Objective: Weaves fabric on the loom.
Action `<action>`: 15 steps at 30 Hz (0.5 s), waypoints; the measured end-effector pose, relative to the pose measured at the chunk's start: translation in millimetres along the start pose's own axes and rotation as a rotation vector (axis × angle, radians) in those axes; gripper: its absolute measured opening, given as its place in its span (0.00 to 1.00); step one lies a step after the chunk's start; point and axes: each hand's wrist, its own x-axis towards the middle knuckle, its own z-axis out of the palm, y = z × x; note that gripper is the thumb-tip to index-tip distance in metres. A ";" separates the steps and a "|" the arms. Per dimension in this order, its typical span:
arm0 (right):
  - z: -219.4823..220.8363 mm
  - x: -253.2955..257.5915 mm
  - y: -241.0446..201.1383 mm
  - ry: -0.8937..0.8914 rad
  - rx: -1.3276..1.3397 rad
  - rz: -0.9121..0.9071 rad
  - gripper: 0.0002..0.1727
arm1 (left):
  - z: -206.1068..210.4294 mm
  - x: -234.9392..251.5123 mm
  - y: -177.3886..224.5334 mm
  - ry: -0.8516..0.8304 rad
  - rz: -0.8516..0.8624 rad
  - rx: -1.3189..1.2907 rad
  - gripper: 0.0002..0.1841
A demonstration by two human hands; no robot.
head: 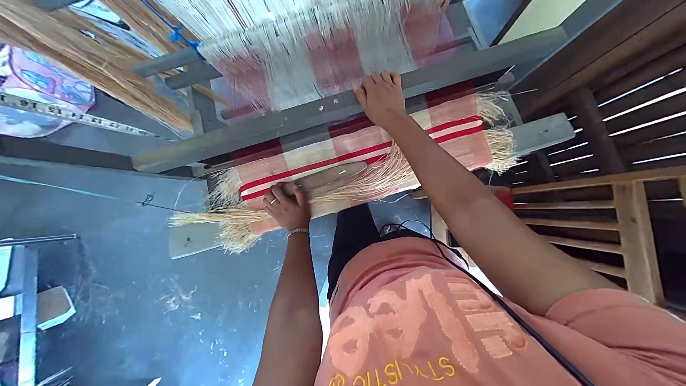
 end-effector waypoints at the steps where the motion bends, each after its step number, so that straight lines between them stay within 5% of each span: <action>1: -1.1 -12.0 -0.9 0.004 0.003 0.000 0.34 | 0.2 0.1 0.0 0.004 0.004 0.001 0.32; 8: 0.3 -32.4 -6.6 0.026 0.025 0.022 0.33 | 1.0 1.1 -3.1 0.013 -0.006 0.015 0.32; 12: 9.0 -77.2 7.6 0.334 0.407 -0.119 0.20 | 0.2 1.6 0.3 0.009 0.012 -0.002 0.32; 15: 8.6 -138.3 30.8 0.424 0.605 -0.007 0.15 | -1.9 3.5 4.0 0.030 0.019 0.003 0.33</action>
